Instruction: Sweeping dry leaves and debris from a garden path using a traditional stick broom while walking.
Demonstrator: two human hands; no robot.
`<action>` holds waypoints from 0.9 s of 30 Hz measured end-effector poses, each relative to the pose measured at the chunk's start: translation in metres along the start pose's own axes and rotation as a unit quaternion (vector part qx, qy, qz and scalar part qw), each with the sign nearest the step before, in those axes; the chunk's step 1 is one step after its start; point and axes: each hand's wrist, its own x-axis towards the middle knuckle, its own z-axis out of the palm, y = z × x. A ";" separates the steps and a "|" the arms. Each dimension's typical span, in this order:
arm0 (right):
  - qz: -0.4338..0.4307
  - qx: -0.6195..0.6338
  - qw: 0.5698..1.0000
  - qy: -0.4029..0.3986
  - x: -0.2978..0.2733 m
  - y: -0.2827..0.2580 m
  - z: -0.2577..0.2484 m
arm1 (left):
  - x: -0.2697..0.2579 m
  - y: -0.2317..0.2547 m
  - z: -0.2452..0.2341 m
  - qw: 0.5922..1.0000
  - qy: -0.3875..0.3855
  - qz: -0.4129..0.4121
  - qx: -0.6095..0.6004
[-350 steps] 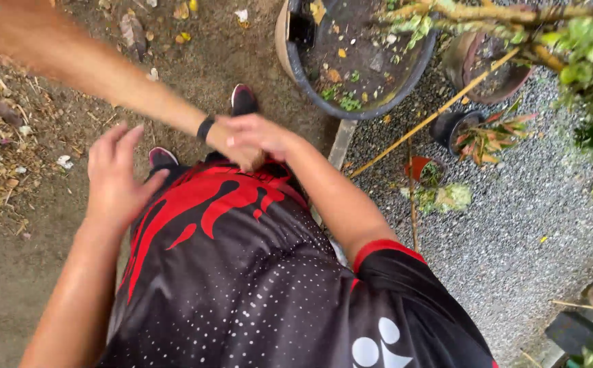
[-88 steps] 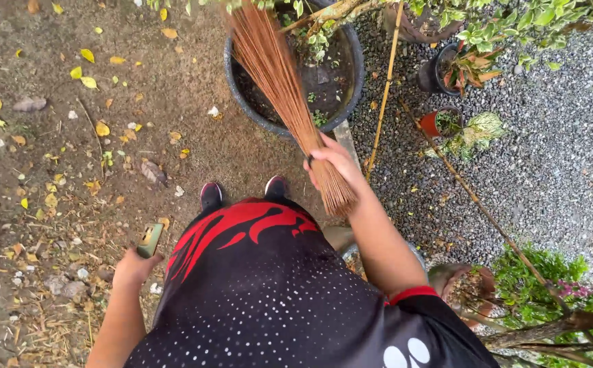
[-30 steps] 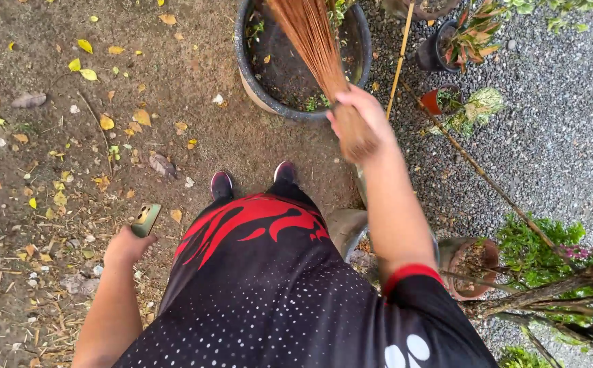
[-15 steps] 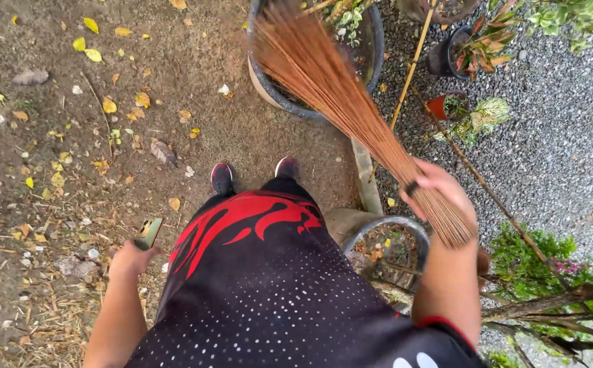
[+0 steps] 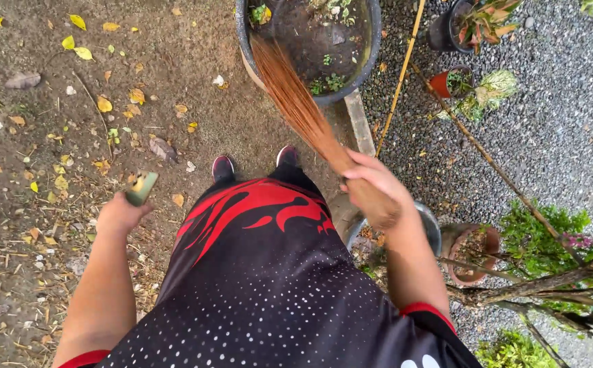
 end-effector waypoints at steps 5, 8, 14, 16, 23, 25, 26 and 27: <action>-0.207 -0.002 0.971 -0.122 -0.034 0.008 -0.075 | 0.035 0.007 -0.005 0.999 0.043 0.015 -0.008; -0.231 -0.066 0.964 -0.113 -0.033 -0.022 -0.047 | 0.033 0.007 0.005 0.999 0.030 0.018 0.007; -0.200 -0.192 0.959 -0.052 0.072 -0.042 0.002 | 0.002 0.004 0.029 0.998 -0.036 0.017 0.051; -0.187 -0.307 0.932 -0.039 0.063 -0.048 0.005 | 0.008 -0.007 0.042 0.998 -0.041 0.018 0.039; -0.095 -0.298 0.943 -0.111 -0.040 -0.054 -0.037 | -0.006 -0.037 0.088 0.996 -0.060 -0.072 0.000; -0.102 -0.337 0.930 -0.102 -0.019 -0.042 -0.058 | -0.016 -0.030 0.087 0.995 -0.064 -0.076 0.007; -0.118 -0.259 0.948 -0.144 0.016 -0.015 -0.085 | -0.023 -0.021 0.084 0.995 -0.064 -0.074 0.011; -0.133 -0.178 0.957 -0.185 0.047 0.019 -0.114 | -0.029 -0.012 0.081 0.995 -0.065 -0.073 0.014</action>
